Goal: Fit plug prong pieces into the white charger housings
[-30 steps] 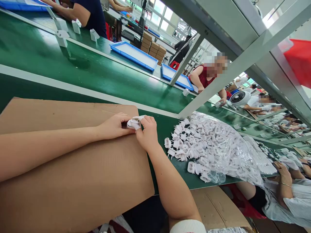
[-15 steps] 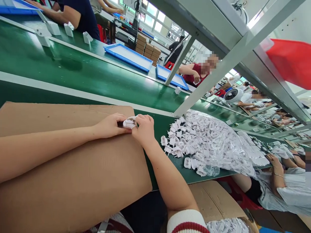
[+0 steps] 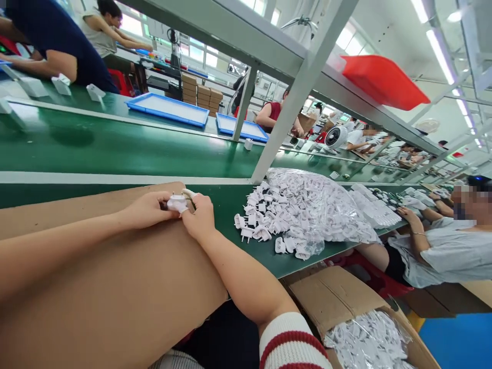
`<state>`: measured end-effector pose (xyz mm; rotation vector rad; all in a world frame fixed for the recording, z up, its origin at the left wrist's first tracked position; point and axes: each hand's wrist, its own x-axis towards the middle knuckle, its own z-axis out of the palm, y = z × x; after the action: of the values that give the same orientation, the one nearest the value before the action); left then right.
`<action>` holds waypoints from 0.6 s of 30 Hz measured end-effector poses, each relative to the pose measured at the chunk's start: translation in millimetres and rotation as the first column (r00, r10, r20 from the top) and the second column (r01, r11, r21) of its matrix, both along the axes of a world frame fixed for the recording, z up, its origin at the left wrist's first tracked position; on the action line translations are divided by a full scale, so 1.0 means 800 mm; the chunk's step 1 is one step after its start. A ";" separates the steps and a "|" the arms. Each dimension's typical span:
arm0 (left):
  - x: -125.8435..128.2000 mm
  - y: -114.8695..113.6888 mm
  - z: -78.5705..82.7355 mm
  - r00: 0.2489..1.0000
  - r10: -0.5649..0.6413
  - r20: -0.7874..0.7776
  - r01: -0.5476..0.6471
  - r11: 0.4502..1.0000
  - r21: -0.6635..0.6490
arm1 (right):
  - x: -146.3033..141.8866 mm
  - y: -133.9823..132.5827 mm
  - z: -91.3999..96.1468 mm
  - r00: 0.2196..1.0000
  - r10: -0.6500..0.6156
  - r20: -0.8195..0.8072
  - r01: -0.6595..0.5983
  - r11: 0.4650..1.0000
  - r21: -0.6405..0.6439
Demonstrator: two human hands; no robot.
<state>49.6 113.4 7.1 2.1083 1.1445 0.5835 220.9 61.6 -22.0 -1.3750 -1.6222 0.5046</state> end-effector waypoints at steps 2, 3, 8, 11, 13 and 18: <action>0.000 0.027 0.009 0.995 0.091 -0.029 -0.092 0.995 -0.025 | -0.002 0.006 -0.008 0.993 -0.023 -0.114 0.020 0.999 -0.026; 0.000 0.044 0.014 0.984 0.169 -0.060 -0.169 0.986 0.001 | -0.002 0.009 -0.010 0.991 -0.028 -0.133 0.022 0.999 -0.045; -0.003 0.140 0.032 0.850 0.507 -0.142 -0.479 0.857 0.189 | 0.000 0.017 -0.009 1.000 0.000 0.031 0.003 0.993 -0.118; -0.008 0.185 0.025 0.805 0.579 -0.127 -0.537 0.803 0.259 | 0.001 0.018 -0.006 0.996 0.019 0.092 -0.006 0.991 -0.135; -0.010 0.204 0.012 0.798 0.580 -0.167 -0.533 0.807 0.254 | 0.002 0.019 -0.006 0.994 0.026 0.103 -0.011 0.990 -0.144; -0.001 0.207 -0.001 0.745 0.667 -0.005 -0.647 0.725 0.235 | 0.005 0.019 -0.009 0.992 0.039 0.124 -0.022 0.990 -0.138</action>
<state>48.4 279.1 6.1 1.8678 1.9920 0.9824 224.9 76.7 -29.1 -1.5112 -1.7396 0.5652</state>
